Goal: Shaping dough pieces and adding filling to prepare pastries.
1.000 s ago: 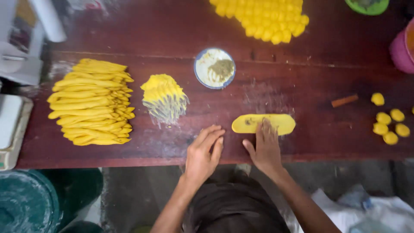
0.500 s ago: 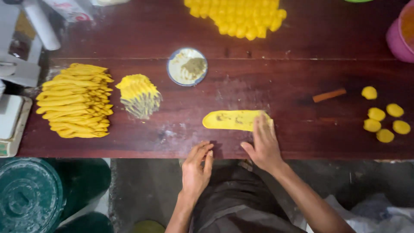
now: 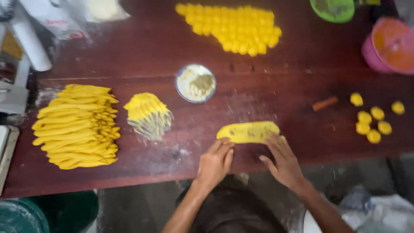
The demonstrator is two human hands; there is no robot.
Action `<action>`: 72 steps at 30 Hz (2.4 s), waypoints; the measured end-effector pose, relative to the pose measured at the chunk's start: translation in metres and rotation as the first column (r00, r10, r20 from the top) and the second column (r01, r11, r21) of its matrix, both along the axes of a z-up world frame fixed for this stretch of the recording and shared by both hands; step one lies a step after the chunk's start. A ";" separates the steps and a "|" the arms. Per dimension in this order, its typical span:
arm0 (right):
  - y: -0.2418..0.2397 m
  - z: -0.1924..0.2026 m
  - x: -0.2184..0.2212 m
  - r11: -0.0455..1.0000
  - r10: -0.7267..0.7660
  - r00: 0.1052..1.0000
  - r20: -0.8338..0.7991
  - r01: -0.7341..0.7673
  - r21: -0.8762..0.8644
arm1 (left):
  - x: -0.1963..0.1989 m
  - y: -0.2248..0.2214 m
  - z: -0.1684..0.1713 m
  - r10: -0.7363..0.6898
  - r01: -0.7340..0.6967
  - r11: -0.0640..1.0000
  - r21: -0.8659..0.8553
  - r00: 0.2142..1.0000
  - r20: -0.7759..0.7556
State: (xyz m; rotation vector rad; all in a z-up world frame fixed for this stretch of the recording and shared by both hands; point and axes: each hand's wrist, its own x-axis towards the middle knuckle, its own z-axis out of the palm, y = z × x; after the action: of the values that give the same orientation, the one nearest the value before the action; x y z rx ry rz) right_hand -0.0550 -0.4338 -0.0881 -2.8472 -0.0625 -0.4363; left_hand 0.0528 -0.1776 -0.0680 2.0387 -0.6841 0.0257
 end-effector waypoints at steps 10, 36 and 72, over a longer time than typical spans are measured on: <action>-0.020 -0.052 -0.002 0.791 0.022 0.998 -0.054 0.016 0.612 | 0.021 -0.023 0.004 -0.036 0.036 0.999 -0.024 0.999 0.012; -0.063 -0.015 0.075 0.991 -0.084 0.929 -0.360 0.116 0.067 | 0.085 -0.038 -0.051 -0.205 0.167 0.881 0.442 0.978 0.039; -0.041 -0.035 0.044 0.962 0.270 0.960 -0.068 -0.272 -0.016 | 0.042 -0.043 -0.057 -0.422 0.337 0.830 0.444 0.900 0.106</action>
State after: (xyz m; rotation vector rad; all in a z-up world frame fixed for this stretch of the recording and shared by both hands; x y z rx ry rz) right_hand -0.0107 -0.4751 -0.1230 -2.8166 -0.4430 -0.2857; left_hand 0.0949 -0.2201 -0.1246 2.2812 -1.3137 -0.1650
